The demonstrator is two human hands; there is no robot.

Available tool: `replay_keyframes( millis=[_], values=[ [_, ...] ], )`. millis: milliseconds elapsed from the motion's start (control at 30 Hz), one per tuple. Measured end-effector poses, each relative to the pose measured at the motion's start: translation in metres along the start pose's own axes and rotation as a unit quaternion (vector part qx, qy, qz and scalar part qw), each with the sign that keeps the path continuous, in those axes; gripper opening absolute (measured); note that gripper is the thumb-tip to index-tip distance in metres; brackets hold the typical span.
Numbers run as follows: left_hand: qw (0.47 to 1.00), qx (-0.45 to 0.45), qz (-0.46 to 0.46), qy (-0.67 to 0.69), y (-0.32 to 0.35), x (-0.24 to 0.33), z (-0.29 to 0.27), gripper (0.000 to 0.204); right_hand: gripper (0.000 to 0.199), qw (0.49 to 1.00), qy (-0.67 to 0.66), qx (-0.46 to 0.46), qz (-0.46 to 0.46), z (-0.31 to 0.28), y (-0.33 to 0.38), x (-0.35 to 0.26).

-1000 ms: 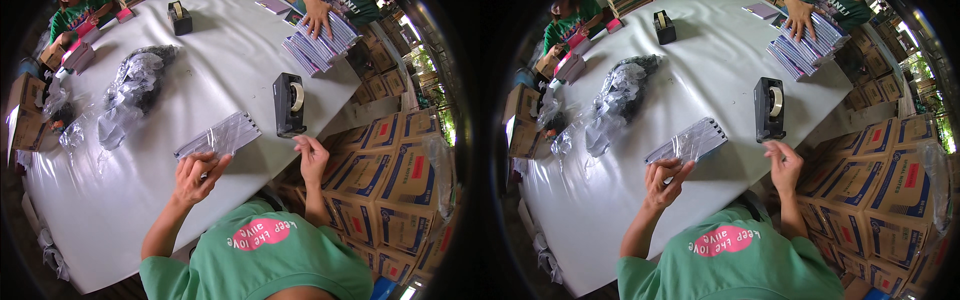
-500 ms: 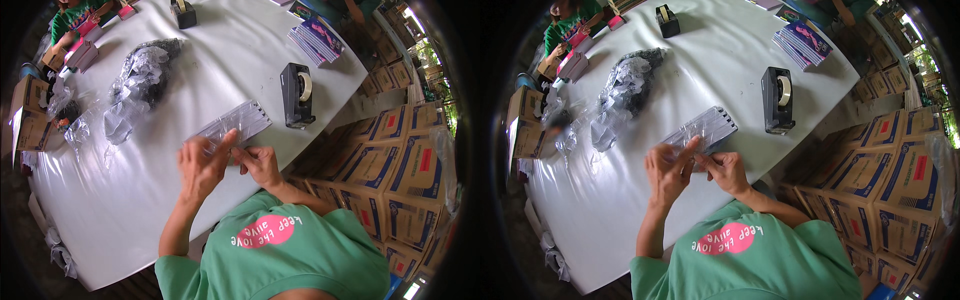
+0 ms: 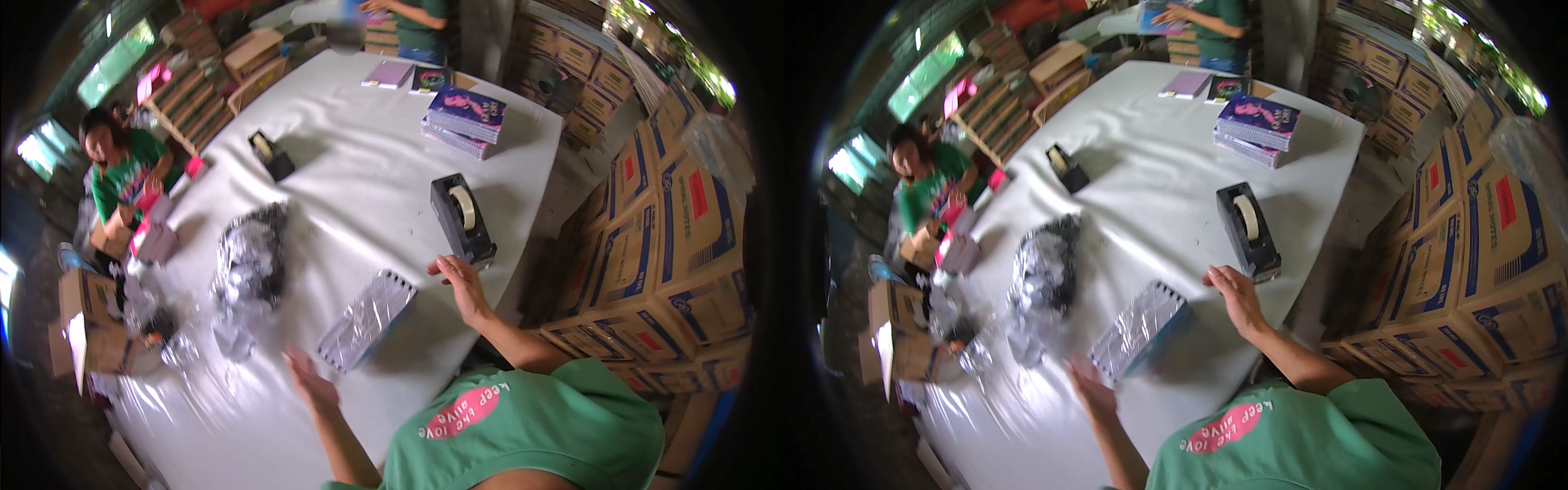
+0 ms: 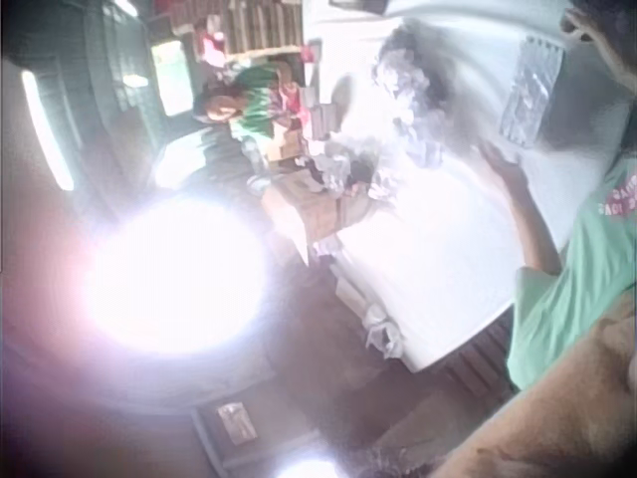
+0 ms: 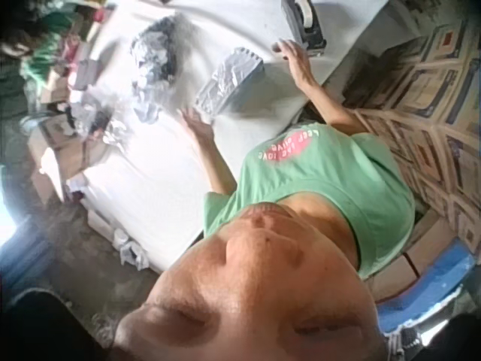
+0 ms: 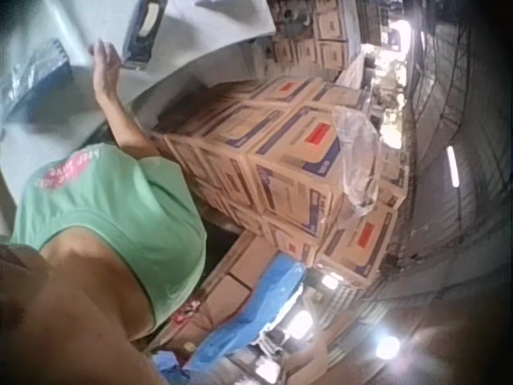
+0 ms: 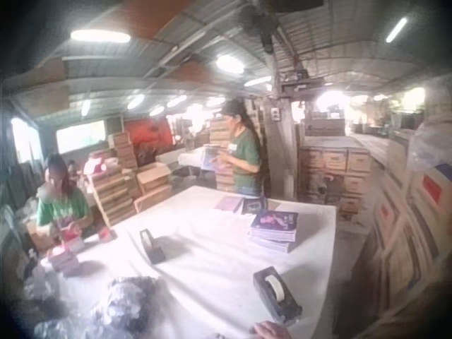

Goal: The person sorts a variety of spiral-bound notebooks by cover design, stacks them together, and then places a stack into a clear plastic bag, securing the bag with adhesive tape.

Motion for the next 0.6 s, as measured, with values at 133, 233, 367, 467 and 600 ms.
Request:
replay_keyframes(
  millis=[133, 233, 367, 467, 600],
  values=[
    [0.953, -0.156, -0.251, 0.072, 0.057, -0.091, 0.054, 0.080, 0.048, 0.982, -0.140, -0.117, 0.046, 0.067, 0.011, 0.008],
    [0.932, -0.264, -0.242, 0.055, 0.072, -0.086, 0.080, 0.080, 0.046, 0.943, -0.215, -0.241, 0.082, 0.079, 0.017, -0.013],
    [0.941, -0.266, -0.167, 0.127, 0.083, -0.052, 0.140, 0.072, 0.053, 0.845, -0.257, -0.350, -0.313, 0.026, -0.009, -0.139],
    [0.958, -0.234, -0.098, 0.135, 0.103, 0.000, 0.238, 0.065, 0.057, 0.893, -0.320, -0.221, -0.225, -0.037, -0.076, -0.181],
    [0.864, -0.410, -0.190, 0.220, 0.122, 0.046, 0.430, 0.057, 0.033, 0.950, -0.250, -0.005, -0.186, -0.165, -0.171, -0.154]
  ],
)
Point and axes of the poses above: each hand's wrist, its own y-axis away from the middle knuckle, its own z-axis out of the palm, x = y × z, the point moved 10 cm from there along -y, towards the middle knuckle, and after that the axes turned 14 degrees about x, right-handed, at the moved point
